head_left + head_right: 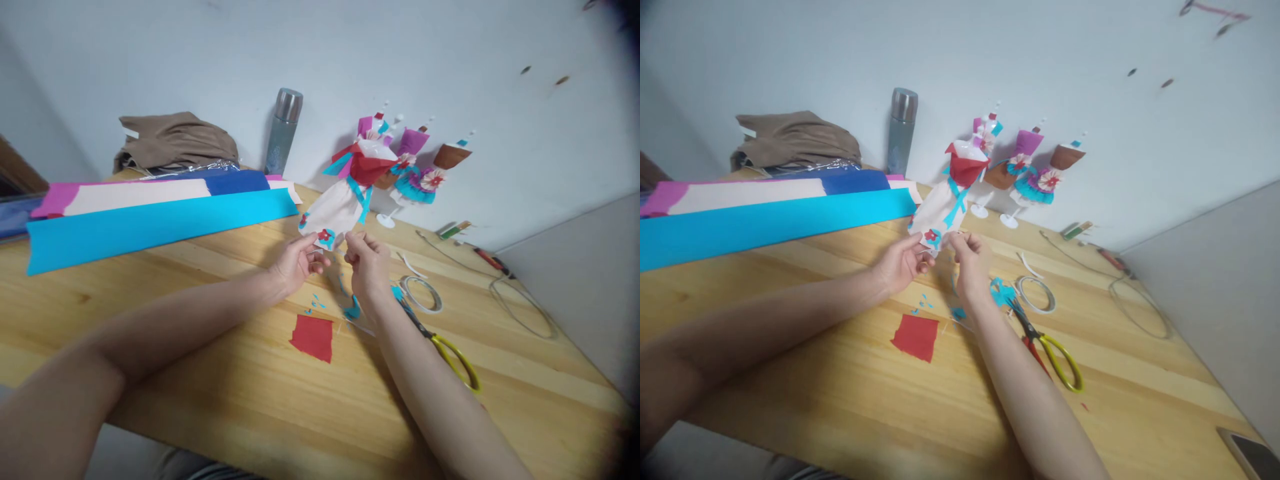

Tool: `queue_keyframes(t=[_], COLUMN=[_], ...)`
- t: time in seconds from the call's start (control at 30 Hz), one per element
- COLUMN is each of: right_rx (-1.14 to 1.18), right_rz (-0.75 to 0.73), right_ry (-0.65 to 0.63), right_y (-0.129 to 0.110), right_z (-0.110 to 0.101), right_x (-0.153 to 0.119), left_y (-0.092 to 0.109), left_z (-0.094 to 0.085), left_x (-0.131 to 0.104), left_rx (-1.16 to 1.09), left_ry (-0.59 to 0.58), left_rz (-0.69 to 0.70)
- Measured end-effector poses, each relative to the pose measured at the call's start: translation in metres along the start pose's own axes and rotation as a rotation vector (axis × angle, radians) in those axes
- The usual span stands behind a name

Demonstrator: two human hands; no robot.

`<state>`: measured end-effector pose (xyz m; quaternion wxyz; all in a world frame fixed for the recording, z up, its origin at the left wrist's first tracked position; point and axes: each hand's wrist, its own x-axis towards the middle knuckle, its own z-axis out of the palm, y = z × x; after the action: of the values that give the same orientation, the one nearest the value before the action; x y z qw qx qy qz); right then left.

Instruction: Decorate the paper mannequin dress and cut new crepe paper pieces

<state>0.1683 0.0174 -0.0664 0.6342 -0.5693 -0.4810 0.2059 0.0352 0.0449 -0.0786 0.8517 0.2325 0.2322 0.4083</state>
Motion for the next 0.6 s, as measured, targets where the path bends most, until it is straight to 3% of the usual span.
queue_keyframes(t=[0.17, 0.4, 0.6], right_rx=[-0.203, -0.493, -0.547], right_rz=[-0.151, -0.616, -0.653], right_ry=[0.048, -0.093, -0.122], right_y=[-0.002, 0.004, 0.006], right_z=[0.004, 0.004, 0.001], right_x=[-0.013, -0.022, -0.019], left_y=[0.001, 0.003, 0.001], left_z=[0.001, 0.001, -0.004], left_x=[-0.001, 0.001, 0.005], left_rx=[-0.007, -0.059, -0.045], left_ry=[0.006, 0.020, 0.005], left_rz=[0.008, -0.025, -0.015])
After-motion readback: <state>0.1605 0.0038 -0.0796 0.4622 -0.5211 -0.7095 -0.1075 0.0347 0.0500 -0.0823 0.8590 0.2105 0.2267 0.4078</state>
